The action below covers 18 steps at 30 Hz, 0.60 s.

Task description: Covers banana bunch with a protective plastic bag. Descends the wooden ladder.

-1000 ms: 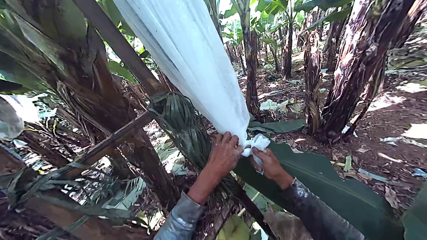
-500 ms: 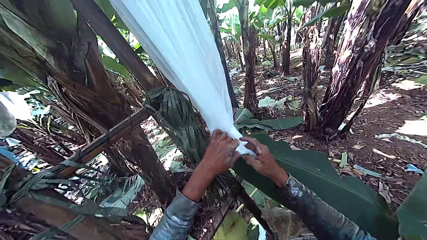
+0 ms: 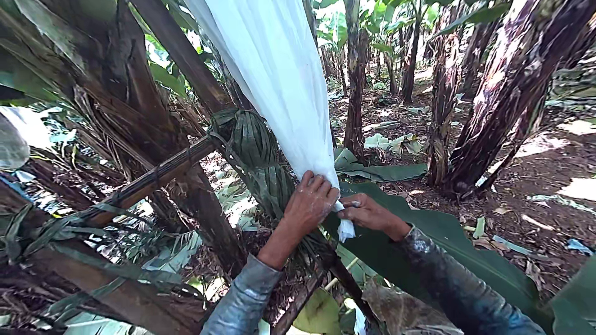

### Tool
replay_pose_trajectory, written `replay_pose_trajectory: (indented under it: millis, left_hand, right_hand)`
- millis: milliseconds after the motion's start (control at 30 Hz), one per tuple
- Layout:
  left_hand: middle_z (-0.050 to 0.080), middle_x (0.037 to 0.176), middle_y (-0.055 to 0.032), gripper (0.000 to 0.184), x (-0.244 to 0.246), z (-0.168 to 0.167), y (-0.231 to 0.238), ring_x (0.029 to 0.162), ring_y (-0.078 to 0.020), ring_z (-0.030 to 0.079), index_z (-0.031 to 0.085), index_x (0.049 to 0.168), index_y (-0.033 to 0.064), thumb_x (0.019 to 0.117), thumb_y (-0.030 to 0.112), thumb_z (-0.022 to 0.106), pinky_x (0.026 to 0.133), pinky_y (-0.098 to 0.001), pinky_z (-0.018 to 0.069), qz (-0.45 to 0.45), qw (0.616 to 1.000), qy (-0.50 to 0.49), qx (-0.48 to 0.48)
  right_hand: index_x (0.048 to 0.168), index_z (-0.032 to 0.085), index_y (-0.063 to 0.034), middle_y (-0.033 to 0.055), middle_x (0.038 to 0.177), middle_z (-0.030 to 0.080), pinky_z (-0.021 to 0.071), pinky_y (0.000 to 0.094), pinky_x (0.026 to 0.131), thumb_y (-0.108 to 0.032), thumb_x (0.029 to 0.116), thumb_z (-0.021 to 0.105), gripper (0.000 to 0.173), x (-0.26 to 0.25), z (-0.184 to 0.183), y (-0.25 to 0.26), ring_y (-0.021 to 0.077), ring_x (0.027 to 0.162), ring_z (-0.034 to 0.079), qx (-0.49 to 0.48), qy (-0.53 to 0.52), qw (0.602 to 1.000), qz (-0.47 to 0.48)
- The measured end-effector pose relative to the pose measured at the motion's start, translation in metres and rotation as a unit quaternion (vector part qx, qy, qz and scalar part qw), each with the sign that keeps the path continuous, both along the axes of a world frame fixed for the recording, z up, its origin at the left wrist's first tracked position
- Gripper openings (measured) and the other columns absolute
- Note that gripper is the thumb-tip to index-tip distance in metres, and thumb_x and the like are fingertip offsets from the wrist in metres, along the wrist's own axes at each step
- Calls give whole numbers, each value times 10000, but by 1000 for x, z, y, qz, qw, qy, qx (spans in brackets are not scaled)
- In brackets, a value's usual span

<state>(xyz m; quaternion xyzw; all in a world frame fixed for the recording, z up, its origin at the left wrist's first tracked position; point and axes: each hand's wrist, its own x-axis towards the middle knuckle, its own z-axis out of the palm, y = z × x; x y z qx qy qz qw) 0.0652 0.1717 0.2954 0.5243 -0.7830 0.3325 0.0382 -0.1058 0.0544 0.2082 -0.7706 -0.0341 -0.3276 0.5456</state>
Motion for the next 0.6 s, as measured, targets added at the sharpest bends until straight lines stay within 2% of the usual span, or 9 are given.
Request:
replay_pose_trajectory:
  millis: [67,100,167,233,267,333,400,500,600]
  left_hand:
    - [635,1352,-122,299,-3,6,15,1339,-317,538,673,1262,125,986,183,574,1167,-542,357,-17,995,92,-30]
    - [616,1389,-123,364,-10,7,27,1366,-311,515,666,1308,120,961,200,590,1169,-528,375,-33,985,156,-59]
    - [697,1161,-107,332,-30,-6,47,1130,-274,638,727,1127,104,898,339,674,975,-458,533,-22,956,254,-146]
    - [734,1043,-129,479,-44,-35,46,981,-308,698,750,1017,75,914,538,681,845,-460,591,83,953,258,-135]
    - [737,1031,-155,477,-45,-53,41,976,-344,716,747,1003,51,934,515,659,836,-484,602,126,954,252,-102]
    - [737,953,-152,289,-44,-72,33,918,-336,736,749,955,47,977,315,643,780,-466,620,162,953,250,-63]
    - [736,942,-152,186,-45,-67,35,895,-327,739,757,972,49,984,172,619,739,-459,620,192,946,258,-34]
    - [743,961,-160,232,-50,-58,43,903,-336,743,751,1008,51,1018,183,560,737,-487,607,267,922,281,14]
    - [734,896,-160,334,-52,-54,52,830,-350,736,737,1028,51,1061,283,499,725,-527,590,303,890,339,37]
  right_hand:
    - [857,684,-98,-67,662,574,362,201,444,-253,1014,626,229,-3,-3,-6,10,489,444,76,3,997,19]
    - [891,695,-104,-71,655,577,366,195,438,-259,1017,626,211,-4,-7,-7,8,478,441,107,-7,994,11]
    - [958,717,-113,-67,670,602,396,196,443,-234,1016,604,176,-6,-16,-6,13,486,465,151,-29,988,13]
    - [972,710,-127,-61,696,619,427,212,458,-153,944,512,202,-3,-19,-1,21,509,500,146,-33,988,31]
    - [987,707,-108,-42,727,634,437,222,464,-114,928,481,234,-1,-20,2,33,520,513,128,-23,991,33]
    - [989,716,-60,-8,762,661,451,230,460,-48,937,453,268,7,-22,8,49,513,525,127,-14,992,2]
    - [943,727,-71,-7,743,679,427,221,427,-18,902,457,278,18,-26,10,46,471,505,217,-58,973,-46]
    - [851,686,-72,22,790,717,358,207,375,11,876,415,285,39,-28,3,34,425,443,306,-130,936,-116]
    - [753,629,-94,-62,680,612,443,226,521,-19,928,403,296,73,-35,-14,22,552,508,168,-133,957,-197]
